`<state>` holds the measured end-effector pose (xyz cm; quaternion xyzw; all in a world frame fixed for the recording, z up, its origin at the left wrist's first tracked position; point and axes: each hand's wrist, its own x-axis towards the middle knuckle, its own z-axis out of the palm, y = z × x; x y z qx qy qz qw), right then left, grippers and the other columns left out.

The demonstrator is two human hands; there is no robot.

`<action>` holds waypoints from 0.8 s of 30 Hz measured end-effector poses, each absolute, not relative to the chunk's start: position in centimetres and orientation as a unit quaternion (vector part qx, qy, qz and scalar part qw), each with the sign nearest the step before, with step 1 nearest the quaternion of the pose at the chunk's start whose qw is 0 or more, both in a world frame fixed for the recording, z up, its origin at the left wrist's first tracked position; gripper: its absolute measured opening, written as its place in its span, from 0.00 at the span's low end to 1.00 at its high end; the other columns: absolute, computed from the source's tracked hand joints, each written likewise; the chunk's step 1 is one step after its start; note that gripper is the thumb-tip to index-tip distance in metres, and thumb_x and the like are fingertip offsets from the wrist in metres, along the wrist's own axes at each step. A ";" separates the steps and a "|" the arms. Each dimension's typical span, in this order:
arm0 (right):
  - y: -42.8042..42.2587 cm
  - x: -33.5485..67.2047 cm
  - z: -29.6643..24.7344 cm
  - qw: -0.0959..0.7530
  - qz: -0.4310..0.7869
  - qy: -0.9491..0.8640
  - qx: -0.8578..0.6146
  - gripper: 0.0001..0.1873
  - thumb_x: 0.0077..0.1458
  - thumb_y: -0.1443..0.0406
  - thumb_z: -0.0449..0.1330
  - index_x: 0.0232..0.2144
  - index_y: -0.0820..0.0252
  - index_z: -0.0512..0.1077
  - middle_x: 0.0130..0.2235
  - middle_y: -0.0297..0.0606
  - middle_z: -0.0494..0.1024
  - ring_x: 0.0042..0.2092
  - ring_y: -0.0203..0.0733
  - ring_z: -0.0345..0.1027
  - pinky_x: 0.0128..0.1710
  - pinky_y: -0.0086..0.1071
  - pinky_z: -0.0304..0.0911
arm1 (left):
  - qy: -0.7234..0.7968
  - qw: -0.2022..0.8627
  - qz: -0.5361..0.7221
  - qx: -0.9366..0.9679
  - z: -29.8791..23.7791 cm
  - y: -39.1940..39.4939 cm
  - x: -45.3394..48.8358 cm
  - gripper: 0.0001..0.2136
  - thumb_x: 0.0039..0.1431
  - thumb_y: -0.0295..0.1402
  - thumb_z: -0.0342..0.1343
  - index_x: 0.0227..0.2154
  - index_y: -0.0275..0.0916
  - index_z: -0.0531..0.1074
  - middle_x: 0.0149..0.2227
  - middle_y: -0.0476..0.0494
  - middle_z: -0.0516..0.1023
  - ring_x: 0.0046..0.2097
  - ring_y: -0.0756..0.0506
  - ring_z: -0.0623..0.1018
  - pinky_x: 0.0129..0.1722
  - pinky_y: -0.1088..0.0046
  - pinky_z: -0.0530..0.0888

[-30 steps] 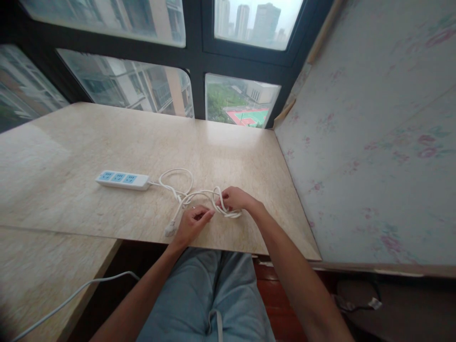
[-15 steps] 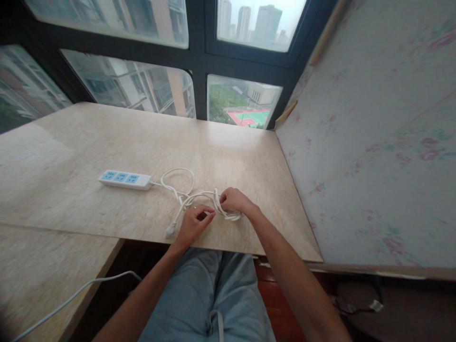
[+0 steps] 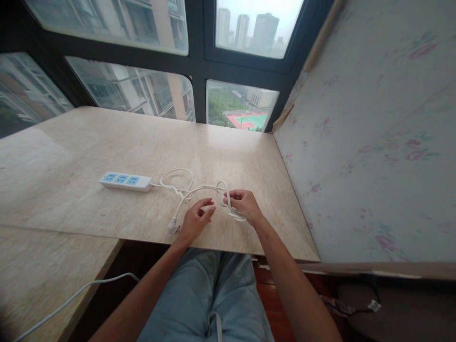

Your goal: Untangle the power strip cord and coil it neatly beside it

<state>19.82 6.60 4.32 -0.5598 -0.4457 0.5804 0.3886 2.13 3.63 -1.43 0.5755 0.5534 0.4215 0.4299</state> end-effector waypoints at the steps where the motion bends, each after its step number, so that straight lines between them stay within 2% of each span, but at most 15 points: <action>1: 6.4 19.7 4.4 0.400 0.585 -0.438 -0.553 0.24 0.29 0.63 0.71 0.34 0.68 0.77 0.29 0.40 0.77 0.27 0.32 0.65 0.27 0.25 0.58 | 0.543 0.462 0.430 0.554 -1.1 3.8 2.5 0.22 0.57 0.43 0.55 0.51 0.36 0.68 0.48 0.40 0.74 0.26 0.53 0.73 0.25 0.75 0.72; 3: 6.1 19.6 4.7 0.419 0.587 -0.428 -0.544 0.25 0.28 0.63 0.72 0.34 0.68 0.77 0.28 0.39 0.76 0.25 0.31 0.63 0.26 0.24 0.56 | 0.508 0.530 0.448 0.510 -0.4 4.3 3.5 0.25 0.56 0.45 0.55 0.52 0.34 0.67 0.49 0.37 0.73 0.24 0.53 0.74 0.22 0.76 0.71; 5: 5.9 19.6 4.9 0.434 0.585 -0.422 -0.540 0.25 0.28 0.63 0.72 0.34 0.68 0.77 0.26 0.38 0.75 0.24 0.30 0.61 0.24 0.24 0.54 | 0.473 0.573 0.468 0.479 0.6 4.7 4.4 0.25 0.55 0.46 0.56 0.49 0.31 0.67 0.44 0.37 0.75 0.22 0.53 0.73 0.20 0.76 0.69; 9: 5.7 20.1 4.9 0.471 0.572 -0.404 -0.536 0.26 0.31 0.61 0.71 0.36 0.68 0.77 0.24 0.35 0.73 0.22 0.28 0.56 0.22 0.24 0.49 | 0.474 0.582 0.503 0.429 2.0 5.5 5.7 0.21 0.54 0.45 0.57 0.41 0.30 0.70 0.36 0.38 0.76 0.19 0.54 0.70 0.17 0.79 0.67; 17: 6.1 20.9 3.2 0.514 0.550 -0.353 -0.555 0.26 0.32 0.58 0.70 0.36 0.67 0.77 0.29 0.38 0.75 0.24 0.30 0.60 0.23 0.24 0.54 | 0.496 0.573 0.501 0.417 2.2 6.2 5.2 0.20 0.52 0.45 0.57 0.37 0.30 0.71 0.40 0.35 0.77 0.19 0.55 0.70 0.16 0.80 0.65; 24: 6.4 22.9 1.6 0.491 0.491 -0.392 -0.604 0.26 0.37 0.57 0.65 0.38 0.68 0.75 0.29 0.39 0.75 0.23 0.32 0.59 0.22 0.26 0.53 | 0.519 0.577 0.472 0.417 1.6 7.0 4.4 0.19 0.51 0.42 0.57 0.39 0.30 0.71 0.40 0.36 0.77 0.18 0.54 0.70 0.11 0.81 0.58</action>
